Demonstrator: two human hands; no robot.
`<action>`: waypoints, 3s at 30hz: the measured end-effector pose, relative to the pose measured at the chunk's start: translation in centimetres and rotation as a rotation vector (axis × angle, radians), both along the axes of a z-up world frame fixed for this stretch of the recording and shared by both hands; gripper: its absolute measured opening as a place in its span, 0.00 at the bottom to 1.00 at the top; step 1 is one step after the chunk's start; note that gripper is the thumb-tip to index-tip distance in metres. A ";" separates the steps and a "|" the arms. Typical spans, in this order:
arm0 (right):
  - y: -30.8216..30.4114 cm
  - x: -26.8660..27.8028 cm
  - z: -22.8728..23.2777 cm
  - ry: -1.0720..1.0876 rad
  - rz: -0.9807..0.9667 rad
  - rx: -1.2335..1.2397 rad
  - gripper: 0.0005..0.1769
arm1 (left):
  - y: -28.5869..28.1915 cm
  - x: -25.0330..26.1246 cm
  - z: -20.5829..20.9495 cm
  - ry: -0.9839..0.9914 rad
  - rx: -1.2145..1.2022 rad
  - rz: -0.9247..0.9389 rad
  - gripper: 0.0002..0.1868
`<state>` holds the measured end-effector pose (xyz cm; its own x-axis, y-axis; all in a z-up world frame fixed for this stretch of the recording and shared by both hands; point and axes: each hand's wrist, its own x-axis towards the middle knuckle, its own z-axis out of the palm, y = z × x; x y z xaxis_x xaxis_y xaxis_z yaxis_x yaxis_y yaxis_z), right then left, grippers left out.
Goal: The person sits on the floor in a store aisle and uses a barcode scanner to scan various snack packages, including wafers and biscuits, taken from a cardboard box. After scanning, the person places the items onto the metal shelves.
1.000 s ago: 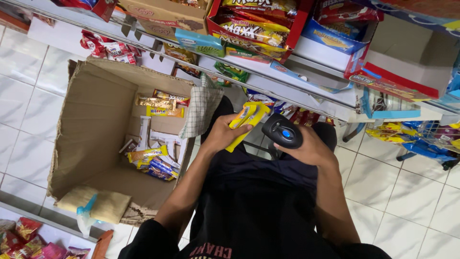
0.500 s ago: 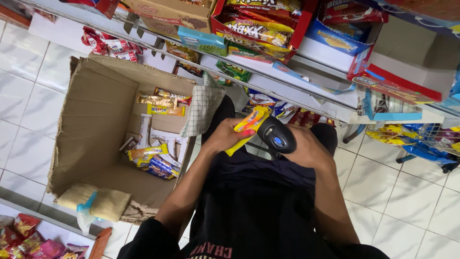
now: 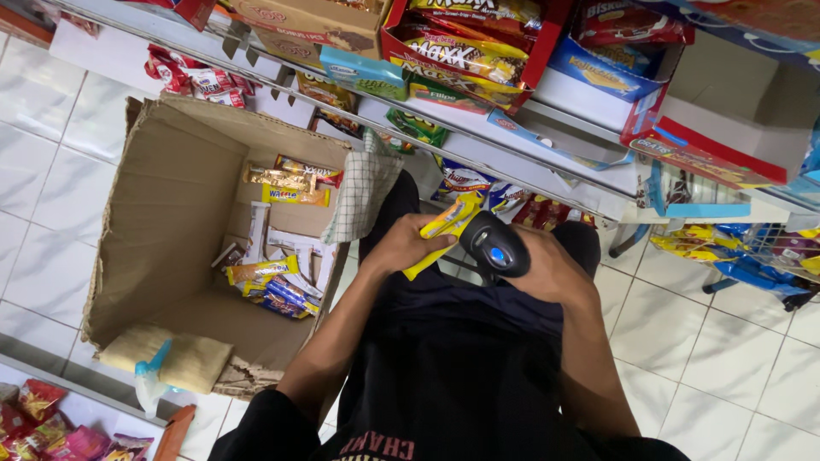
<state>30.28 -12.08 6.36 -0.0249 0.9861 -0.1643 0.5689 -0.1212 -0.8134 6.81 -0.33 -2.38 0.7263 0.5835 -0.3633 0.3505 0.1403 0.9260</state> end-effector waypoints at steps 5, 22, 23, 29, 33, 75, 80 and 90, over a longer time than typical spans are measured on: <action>-0.2 -0.4 -0.6 0.056 -0.253 0.021 0.21 | -0.9 0.7 -0.8 -0.151 -0.076 0.119 0.19; -1.2 -3.6 -4.9 0.501 -0.575 0.106 0.31 | -2.6 4.6 4.3 -0.512 -0.354 0.490 0.15; -1.2 -3.5 -4.7 0.520 -0.553 0.128 0.33 | -2.5 4.6 4.4 -0.512 -0.340 0.491 0.15; -2.3 -3.0 -6.1 0.922 -0.514 0.226 0.35 | -2.7 4.7 6.7 -0.579 -0.287 0.493 0.16; -3.3 -2.3 -5.2 1.259 -0.454 0.243 0.25 | -3.2 5.3 10.4 -0.715 -0.357 0.394 0.16; -0.6 13.0 22.8 -0.662 -1.045 1.207 0.27 | -2.5 20.2 31.7 -0.891 0.783 0.014 0.14; -0.3 13.7 23.2 -0.749 -1.083 1.031 0.24 | -2.3 20.1 33.6 -1.010 0.948 -0.029 0.17; -2.9 14.1 20.8 0.292 -1.105 1.028 0.14 | -2.4 22.5 36.0 -0.951 1.259 -0.116 0.24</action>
<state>44.35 -15.01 27.20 0.8630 0.2143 0.4575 0.3862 0.3041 -0.8709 29.28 -2.72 33.66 0.4573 0.0749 0.8862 -0.4483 -0.8412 0.3024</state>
